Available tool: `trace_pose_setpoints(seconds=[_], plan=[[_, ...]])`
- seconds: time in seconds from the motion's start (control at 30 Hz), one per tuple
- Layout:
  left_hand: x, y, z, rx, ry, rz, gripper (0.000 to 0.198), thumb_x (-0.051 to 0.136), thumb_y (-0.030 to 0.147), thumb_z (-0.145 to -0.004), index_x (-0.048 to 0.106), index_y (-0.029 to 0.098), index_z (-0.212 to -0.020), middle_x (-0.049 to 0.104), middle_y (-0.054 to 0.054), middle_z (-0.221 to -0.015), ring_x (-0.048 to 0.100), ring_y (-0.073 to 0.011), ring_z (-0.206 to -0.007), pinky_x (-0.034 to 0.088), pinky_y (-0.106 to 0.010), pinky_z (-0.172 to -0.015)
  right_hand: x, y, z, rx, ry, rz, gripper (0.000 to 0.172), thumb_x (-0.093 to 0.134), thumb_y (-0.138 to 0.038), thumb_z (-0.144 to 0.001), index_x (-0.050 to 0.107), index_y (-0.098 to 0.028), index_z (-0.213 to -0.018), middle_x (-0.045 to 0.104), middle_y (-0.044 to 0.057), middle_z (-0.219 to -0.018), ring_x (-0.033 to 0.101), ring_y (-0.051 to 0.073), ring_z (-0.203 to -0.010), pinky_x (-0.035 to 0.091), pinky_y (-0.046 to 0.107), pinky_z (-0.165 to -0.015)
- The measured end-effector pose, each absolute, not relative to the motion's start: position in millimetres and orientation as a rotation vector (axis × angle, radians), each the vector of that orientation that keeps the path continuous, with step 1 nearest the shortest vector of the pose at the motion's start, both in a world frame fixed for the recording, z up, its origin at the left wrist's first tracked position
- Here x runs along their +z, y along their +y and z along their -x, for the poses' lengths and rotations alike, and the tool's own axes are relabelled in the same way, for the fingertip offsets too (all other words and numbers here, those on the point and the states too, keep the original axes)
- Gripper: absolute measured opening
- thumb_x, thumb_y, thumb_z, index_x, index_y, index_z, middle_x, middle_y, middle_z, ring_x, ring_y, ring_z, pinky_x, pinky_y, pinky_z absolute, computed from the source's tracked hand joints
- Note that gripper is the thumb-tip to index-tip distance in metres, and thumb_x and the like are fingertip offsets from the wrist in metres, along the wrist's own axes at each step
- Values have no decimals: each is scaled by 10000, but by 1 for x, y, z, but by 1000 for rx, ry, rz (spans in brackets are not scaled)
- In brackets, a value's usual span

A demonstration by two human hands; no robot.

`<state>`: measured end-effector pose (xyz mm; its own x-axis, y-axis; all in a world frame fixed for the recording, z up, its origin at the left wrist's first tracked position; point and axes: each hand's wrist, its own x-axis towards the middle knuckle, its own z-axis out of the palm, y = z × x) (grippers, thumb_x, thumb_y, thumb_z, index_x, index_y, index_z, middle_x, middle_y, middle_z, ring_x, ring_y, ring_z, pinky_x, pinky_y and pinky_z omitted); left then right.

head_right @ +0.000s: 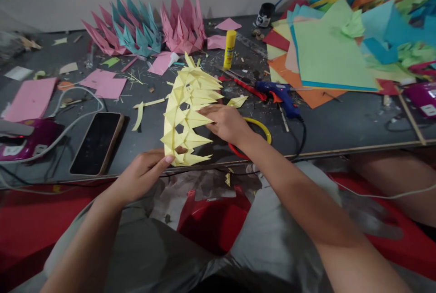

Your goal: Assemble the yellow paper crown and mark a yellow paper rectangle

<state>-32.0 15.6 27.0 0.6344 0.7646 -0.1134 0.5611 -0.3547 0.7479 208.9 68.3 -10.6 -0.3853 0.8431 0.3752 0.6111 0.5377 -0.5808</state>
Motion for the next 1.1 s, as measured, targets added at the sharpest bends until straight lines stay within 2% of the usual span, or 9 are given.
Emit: trace_pose_setpoints(seconds=[0.23,0.33,0.63,0.8,1.1], plan=[[27,16,31,351,1022,-2066,416,332,344,-934,364,177,-554,457,17,-597,428,-93,-564,351,-231,-598,-15,67,-206,387,-2234,1149,252,544,-306,-812,680,-201,-997,659,69,-1127,591,227,-1073,459,390,-952],[28,15,31,348,1017,-2065,413,335,337,-935,388,173,-560,458,17,-602,442,-93,-574,354,-230,-603,-16,66,-206,375,-2231,1156,303,543,-306,-812,660,-151,-1045,651,117,-1134,591,243,-1076,456,397,-955],[27,16,32,325,1033,-2065,410,334,342,-930,375,177,-556,435,15,-592,435,-99,-568,353,-238,-595,-19,65,-206,428,-2236,1258,360,533,-270,-816,610,-137,-1141,620,141,-1177,558,255,-1126,434,400,-990],[27,16,32,319,1053,-2052,422,331,355,-928,381,179,-548,447,7,-592,426,-103,-562,358,-244,-596,-19,66,-205,496,-2198,1249,384,557,-271,-800,604,-99,-1141,628,157,-1153,564,267,-1114,436,394,-985],[27,16,32,306,1059,-2032,413,328,363,-930,414,176,-572,527,-20,-633,465,-114,-591,379,-247,-617,-23,67,-208,450,-2290,1242,391,488,-282,-836,561,-119,-1184,596,142,-1218,537,241,-1153,431,416,-977]])
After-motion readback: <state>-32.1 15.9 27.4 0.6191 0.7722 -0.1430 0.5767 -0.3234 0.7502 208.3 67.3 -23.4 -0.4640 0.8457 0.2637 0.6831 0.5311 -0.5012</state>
